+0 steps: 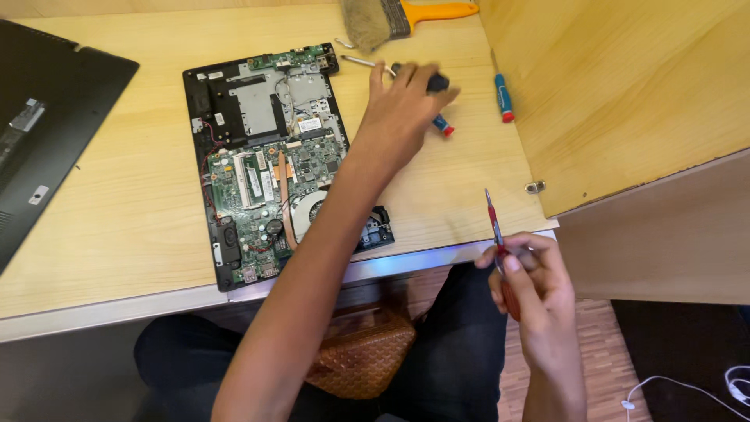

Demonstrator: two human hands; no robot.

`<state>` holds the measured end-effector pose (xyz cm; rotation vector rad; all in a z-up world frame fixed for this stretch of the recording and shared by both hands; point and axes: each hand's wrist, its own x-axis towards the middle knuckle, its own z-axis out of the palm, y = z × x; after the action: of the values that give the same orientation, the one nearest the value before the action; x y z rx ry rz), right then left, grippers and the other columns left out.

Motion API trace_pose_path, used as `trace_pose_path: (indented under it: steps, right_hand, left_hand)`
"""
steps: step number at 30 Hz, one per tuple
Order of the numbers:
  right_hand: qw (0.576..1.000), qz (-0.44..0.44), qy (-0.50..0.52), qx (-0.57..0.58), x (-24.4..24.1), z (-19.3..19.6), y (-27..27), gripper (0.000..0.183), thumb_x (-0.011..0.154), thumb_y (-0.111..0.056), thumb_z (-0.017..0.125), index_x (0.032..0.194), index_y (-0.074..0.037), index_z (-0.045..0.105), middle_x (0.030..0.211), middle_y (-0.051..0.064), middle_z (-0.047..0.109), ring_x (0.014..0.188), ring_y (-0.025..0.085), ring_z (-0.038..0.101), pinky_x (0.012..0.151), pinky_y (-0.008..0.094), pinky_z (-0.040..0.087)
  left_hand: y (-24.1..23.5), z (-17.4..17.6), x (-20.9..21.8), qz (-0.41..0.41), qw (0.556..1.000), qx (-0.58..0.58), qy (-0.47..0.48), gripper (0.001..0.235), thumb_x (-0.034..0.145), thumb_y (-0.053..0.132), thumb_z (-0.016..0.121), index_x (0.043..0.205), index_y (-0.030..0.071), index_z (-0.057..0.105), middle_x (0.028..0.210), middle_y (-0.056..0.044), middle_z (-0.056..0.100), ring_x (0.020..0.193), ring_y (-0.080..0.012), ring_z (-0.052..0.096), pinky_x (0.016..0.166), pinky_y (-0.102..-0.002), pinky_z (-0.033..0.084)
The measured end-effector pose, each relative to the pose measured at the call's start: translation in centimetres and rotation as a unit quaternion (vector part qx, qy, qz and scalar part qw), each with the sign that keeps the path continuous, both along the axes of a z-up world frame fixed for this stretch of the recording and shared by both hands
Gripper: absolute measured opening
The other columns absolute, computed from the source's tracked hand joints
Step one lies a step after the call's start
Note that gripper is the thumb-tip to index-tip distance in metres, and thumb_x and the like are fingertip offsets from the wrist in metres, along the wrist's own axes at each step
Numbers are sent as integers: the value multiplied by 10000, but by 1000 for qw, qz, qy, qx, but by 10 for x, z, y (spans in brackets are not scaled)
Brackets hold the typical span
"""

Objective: The person works on a disassembled laptop motherboard, using a blue-handled screwdriver to remove and tighten screws, then switches to a red-handled screwdriver to continue adjusting components. The hands manipulate small parts and connectors on the board while various tools rest on the desk.

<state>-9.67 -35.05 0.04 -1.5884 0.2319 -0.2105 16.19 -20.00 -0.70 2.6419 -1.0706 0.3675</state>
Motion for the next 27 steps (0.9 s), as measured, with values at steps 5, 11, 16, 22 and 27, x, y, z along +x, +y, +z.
trace_pose_path:
  steps: [5,11,16,22,27]
  right_hand:
    - [997,25,57,39,-32,-15,1,222,968,-57,571,1180,-1,602,1034,219,746,497,165,504,425,266,409]
    - [972,176,101,-120,-20,0,5,209,913,-126,689,1070,-27,785,940,99,866,612,93,608,555,216,486]
    - [959,249,51,-124,8,40,18,248,882,-25,768,1011,-79,564,919,49,665,823,64,656,778,212,535]
    - [921,359,-142,45,38,70,44,432,944,-266,749,1177,-37,466,1292,358,631,851,372,859,642,362,804]
    - [933,70,-291,-202,65,71,83,323,1148,-203,490,1283,82,420,1165,346,652,919,398,757,726,375,655]
  left_hand:
    - [29,39,-75,3,992,-126,-10,777,821,-215,573,1493,158,469,1593,-211,380,1489,-410,366,1208,-692,206]
    - [83,45,-206,-81,975,-205,28,412,999,233,719,1370,153,558,1427,-94,594,1315,-336,577,1103,-536,457]
    - [105,20,-230,-35,989,-141,29,619,919,506,738,1400,142,599,1154,-17,719,1003,-238,644,1011,-428,424]
    - [125,43,-220,-6,963,-265,53,275,1050,171,651,1308,81,618,1007,-57,767,825,-219,694,922,-421,460]
    - [117,45,-191,70,944,-277,166,694,1069,507,432,1610,123,227,1625,-140,488,1428,-323,539,1202,-540,337]
